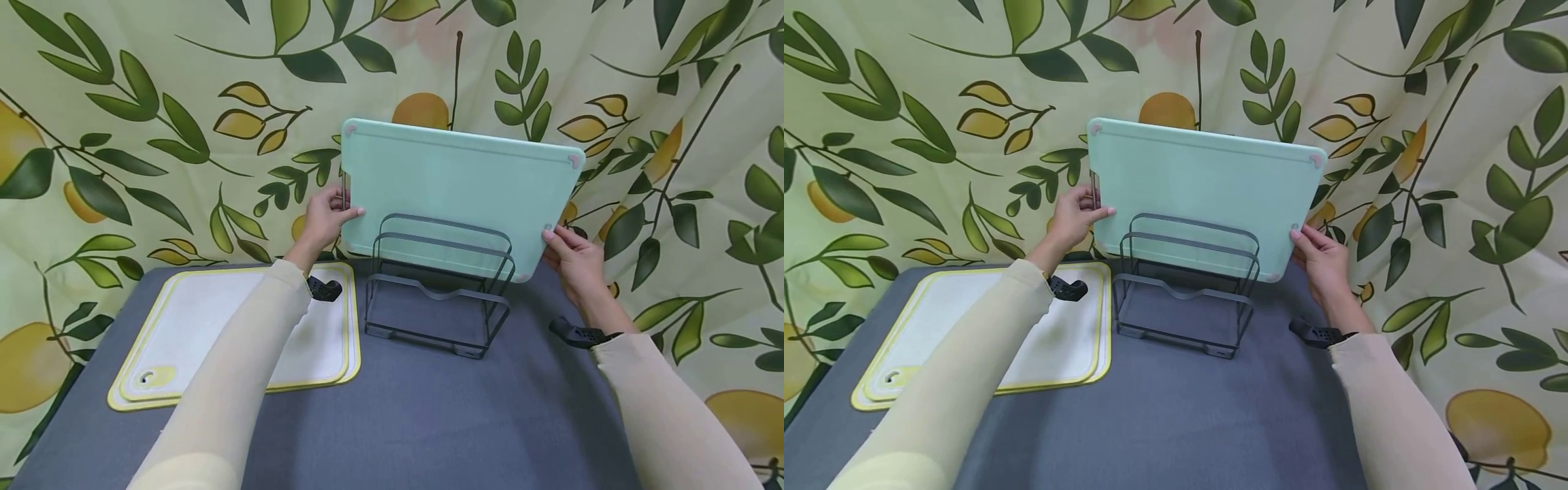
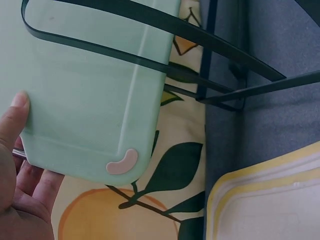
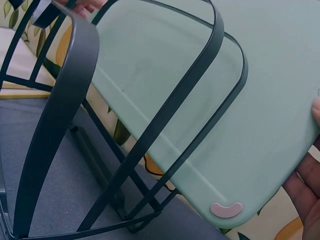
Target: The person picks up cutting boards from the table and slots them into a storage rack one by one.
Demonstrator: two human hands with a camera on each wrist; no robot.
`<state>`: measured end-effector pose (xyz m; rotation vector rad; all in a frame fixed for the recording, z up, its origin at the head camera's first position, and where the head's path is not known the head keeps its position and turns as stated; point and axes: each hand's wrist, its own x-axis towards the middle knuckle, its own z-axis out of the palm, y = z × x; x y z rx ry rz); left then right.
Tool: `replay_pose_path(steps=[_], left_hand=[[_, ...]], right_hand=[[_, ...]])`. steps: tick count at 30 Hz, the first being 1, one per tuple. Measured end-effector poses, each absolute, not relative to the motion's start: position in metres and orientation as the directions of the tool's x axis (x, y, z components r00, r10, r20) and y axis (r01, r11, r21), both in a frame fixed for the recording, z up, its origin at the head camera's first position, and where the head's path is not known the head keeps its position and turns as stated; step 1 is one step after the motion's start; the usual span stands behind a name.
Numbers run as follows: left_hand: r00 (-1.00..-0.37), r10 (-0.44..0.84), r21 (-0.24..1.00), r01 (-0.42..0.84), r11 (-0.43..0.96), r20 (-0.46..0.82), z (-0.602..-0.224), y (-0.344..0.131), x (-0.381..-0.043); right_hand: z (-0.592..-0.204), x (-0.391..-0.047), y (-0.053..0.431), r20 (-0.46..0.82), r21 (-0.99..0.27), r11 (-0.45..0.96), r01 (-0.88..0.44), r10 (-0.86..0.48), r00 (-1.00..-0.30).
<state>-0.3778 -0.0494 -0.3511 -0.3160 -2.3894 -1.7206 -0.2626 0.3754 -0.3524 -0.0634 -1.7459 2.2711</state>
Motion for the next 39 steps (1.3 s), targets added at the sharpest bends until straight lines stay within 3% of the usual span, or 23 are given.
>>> replay_pose_path(steps=[11,39], left_hand=[[-0.978,0.064,0.934,0.209,0.291,0.198,-0.366,-0.043,-0.376],[-0.973,0.058,0.935,0.232,0.27,0.224,-0.39,-0.045,-0.376]], right_hand=[[-0.369,-0.258,0.379,0.111,-0.966,-0.199,-0.167,0.265,-0.958],[-0.392,-0.259,0.376,0.079,-0.968,-0.211,-0.137,0.263,-0.962]])
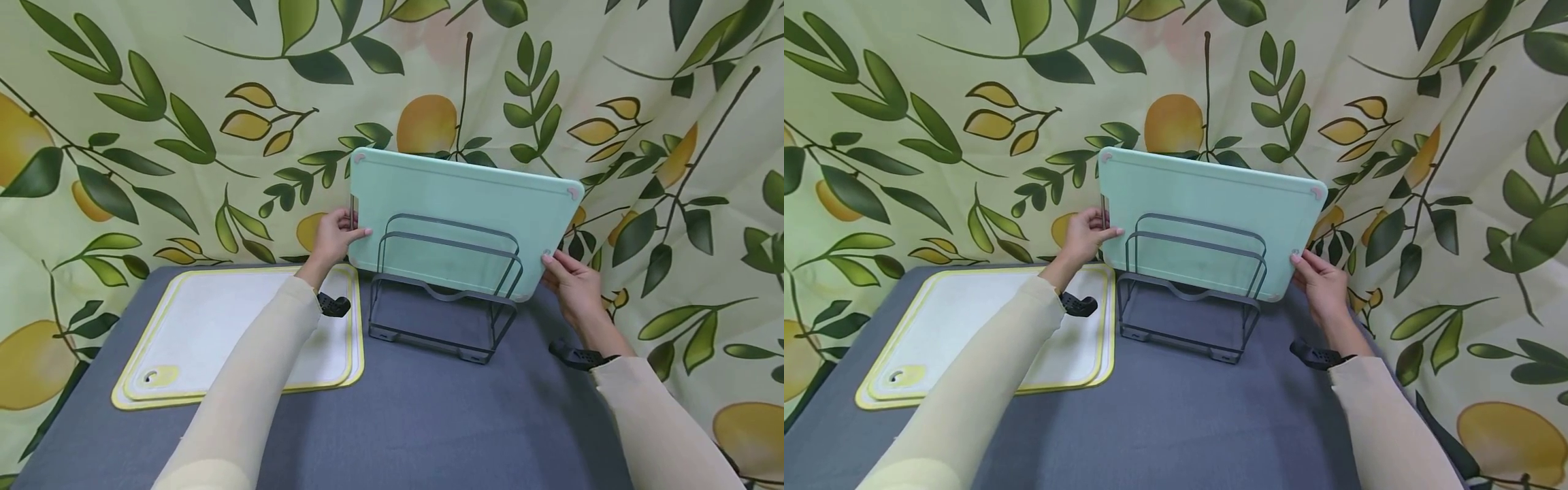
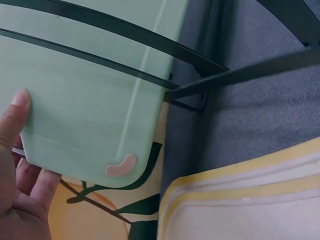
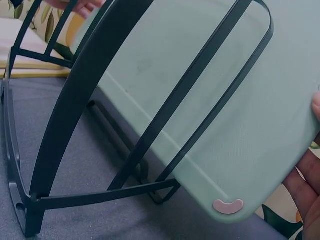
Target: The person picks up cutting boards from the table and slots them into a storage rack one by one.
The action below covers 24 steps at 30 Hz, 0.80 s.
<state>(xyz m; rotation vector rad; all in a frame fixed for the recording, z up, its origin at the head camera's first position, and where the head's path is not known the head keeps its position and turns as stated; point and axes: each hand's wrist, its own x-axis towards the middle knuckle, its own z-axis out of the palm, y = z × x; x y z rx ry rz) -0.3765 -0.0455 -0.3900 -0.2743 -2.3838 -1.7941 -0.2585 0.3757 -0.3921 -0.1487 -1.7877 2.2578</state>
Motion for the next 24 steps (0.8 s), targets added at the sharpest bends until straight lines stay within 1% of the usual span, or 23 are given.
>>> replay_pose_path(steps=[8,14,18,20,24], left_hand=[[-0.972,0.064,0.935,0.236,0.263,0.227,-0.395,-0.045,-0.379],[-0.973,0.067,0.932,0.23,0.28,0.22,-0.395,-0.048,-0.378],[-0.972,0.065,0.928,0.234,0.29,0.225,-0.396,-0.05,-0.377],[-0.971,0.065,0.927,0.239,0.288,0.23,-0.397,-0.05,-0.376],[-0.971,0.071,0.935,0.238,0.261,0.227,-0.399,-0.056,-0.373]], right_hand=[[-0.399,-0.256,0.375,0.081,-0.966,-0.216,-0.141,0.265,-0.961],[-0.404,-0.253,0.37,0.091,-0.954,-0.25,-0.163,0.274,-0.957],[-0.408,-0.251,0.366,0.073,-0.954,-0.257,-0.152,0.294,-0.953],[-0.409,-0.25,0.365,0.056,-0.967,-0.222,-0.129,0.305,-0.951],[-0.408,-0.243,0.368,0.02,-0.997,-0.071,-0.043,0.288,-0.957]])
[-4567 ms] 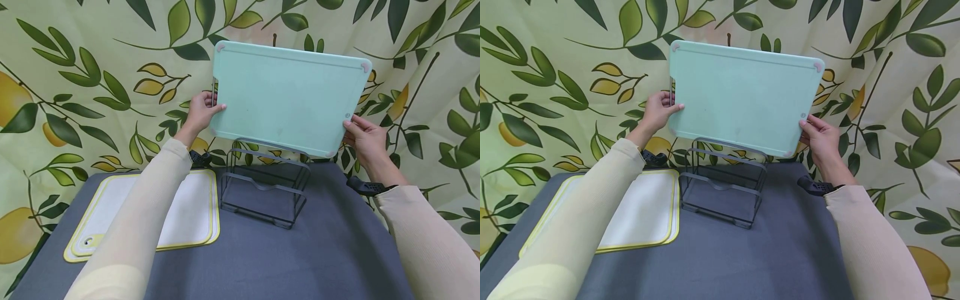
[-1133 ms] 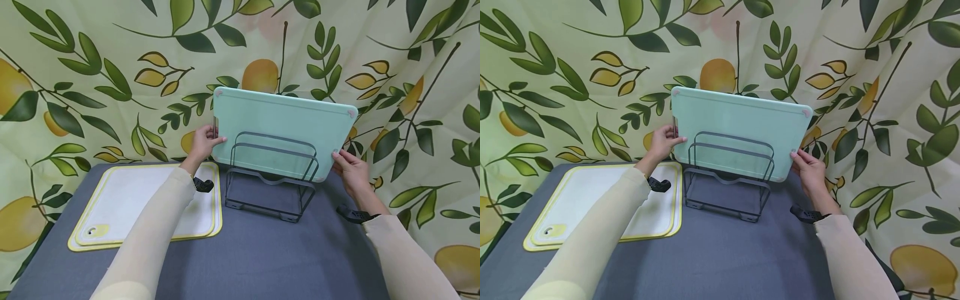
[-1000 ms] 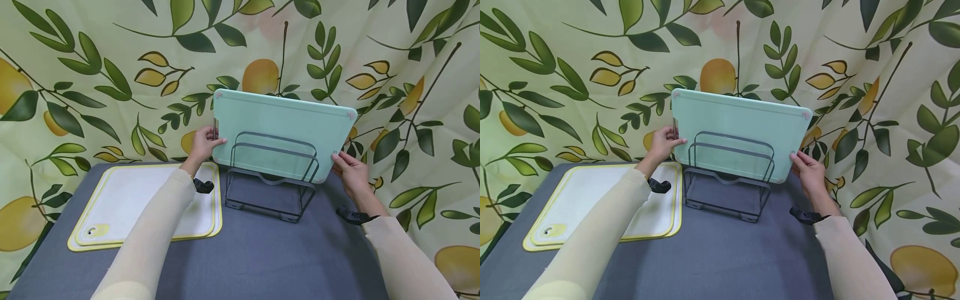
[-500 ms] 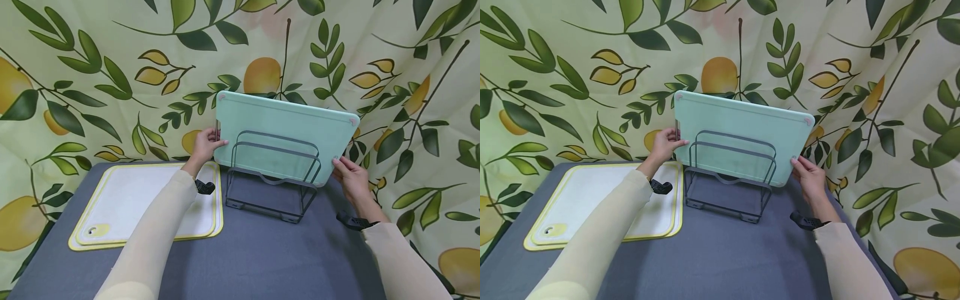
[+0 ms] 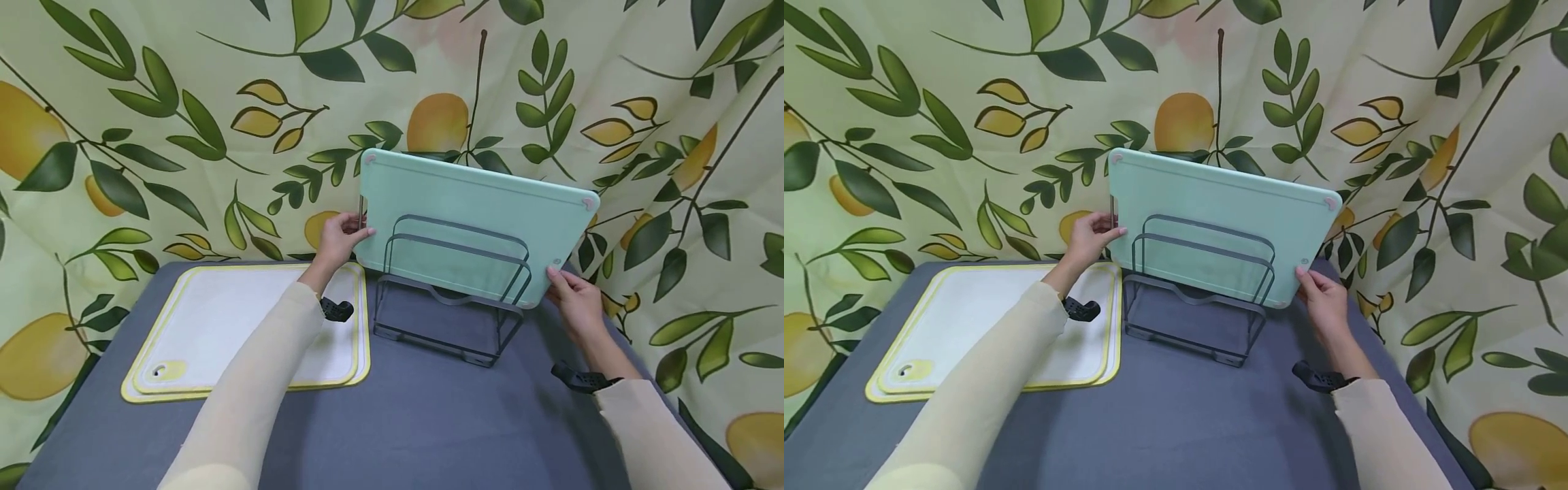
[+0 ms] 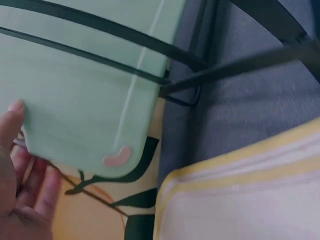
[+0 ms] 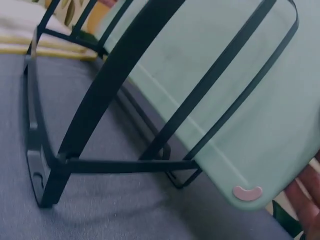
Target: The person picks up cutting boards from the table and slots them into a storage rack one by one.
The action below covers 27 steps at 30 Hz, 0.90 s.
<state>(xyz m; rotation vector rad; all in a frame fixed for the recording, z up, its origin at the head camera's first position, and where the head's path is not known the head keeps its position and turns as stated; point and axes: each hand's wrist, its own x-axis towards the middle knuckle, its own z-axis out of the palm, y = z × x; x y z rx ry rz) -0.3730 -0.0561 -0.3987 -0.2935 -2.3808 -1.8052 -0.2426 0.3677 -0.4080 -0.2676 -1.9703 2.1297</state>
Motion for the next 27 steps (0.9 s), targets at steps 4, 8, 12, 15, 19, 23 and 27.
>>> replay_pose_path(steps=[4,8,12,15,19,23,27], left_hand=[[-0.982,0.076,0.948,0.188,0.258,0.174,-0.397,-0.077,-0.363],[-0.985,0.094,0.917,0.169,0.361,0.144,-0.393,-0.102,-0.343],[-0.983,0.114,0.852,0.183,0.49,0.145,-0.388,-0.128,-0.318],[-0.986,0.112,0.822,0.168,0.544,0.127,-0.386,-0.145,-0.3],[-0.988,0.089,0.776,0.154,0.612,0.126,-0.385,-0.166,-0.278],[-0.987,0.033,0.735,0.139,0.663,0.157,-0.387,-0.184,-0.257],[-0.983,0.004,0.69,0.131,0.712,0.183,-0.388,-0.2,-0.238]], right_hand=[[-0.399,-0.235,0.37,-0.003,-0.998,0.059,0.012,0.161,-0.987],[-0.379,-0.225,0.369,0.058,-0.991,0.125,-0.04,0.14,-0.988],[-0.352,-0.214,0.362,0.143,-0.976,0.197,-0.094,0.253,-0.957],[-0.336,-0.206,0.355,0.206,-0.938,0.331,-0.104,0.29,-0.934],[-0.322,-0.198,0.343,0.283,-0.892,0.425,-0.155,0.258,-0.924],[-0.314,-0.193,0.326,0.347,-0.888,0.376,-0.266,0.167,-0.923],[-0.309,-0.19,0.302,0.403,-0.828,0.46,-0.321,0.089,-0.911]])
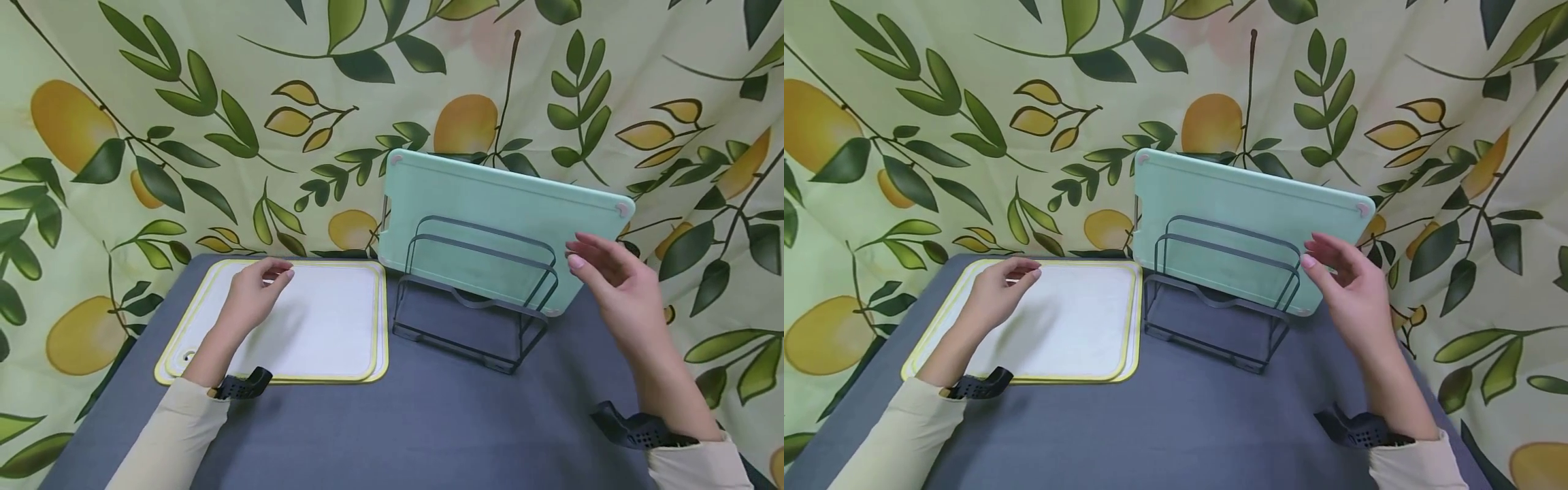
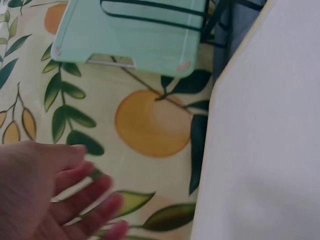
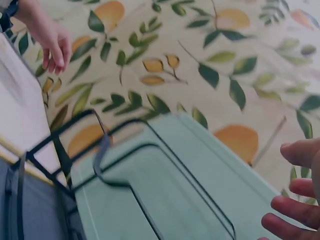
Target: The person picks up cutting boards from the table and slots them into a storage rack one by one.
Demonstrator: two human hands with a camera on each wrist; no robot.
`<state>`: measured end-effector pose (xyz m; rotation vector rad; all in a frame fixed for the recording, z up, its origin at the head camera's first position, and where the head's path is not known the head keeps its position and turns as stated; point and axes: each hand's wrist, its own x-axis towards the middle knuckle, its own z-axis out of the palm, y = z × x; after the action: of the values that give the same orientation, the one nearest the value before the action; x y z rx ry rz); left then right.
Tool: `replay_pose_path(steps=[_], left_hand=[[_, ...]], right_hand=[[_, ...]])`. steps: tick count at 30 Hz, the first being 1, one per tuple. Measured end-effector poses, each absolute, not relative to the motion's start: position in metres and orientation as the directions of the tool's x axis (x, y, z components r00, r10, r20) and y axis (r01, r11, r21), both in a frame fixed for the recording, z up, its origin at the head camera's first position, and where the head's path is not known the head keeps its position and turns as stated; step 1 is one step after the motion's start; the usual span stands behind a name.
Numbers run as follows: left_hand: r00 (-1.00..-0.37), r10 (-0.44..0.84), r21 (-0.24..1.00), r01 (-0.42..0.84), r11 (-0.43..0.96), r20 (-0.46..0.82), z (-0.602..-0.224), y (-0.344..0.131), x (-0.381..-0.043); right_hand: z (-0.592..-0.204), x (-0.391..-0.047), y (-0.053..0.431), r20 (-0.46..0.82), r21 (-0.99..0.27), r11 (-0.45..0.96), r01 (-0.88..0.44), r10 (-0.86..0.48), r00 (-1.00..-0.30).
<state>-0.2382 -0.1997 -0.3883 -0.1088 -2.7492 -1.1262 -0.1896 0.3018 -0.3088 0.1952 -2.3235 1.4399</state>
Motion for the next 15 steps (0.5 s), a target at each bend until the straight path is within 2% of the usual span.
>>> replay_pose_path(steps=[4,10,15], left_hand=[[-0.987,0.036,0.616,0.125,0.777,0.155,-0.39,-0.211,-0.225],[-0.988,0.033,0.572,0.115,0.812,0.152,-0.396,-0.229,-0.211],[-0.989,-0.025,0.564,0.062,0.823,0.146,-0.403,-0.246,-0.197]], right_hand=[[-0.308,-0.186,0.276,0.472,-0.747,0.546,-0.38,0.033,-0.881],[-0.317,-0.191,0.238,0.587,-0.687,0.482,-0.544,-0.072,-0.806],[-0.33,-0.196,0.205,0.611,-0.694,0.381,-0.611,-0.137,-0.78]])
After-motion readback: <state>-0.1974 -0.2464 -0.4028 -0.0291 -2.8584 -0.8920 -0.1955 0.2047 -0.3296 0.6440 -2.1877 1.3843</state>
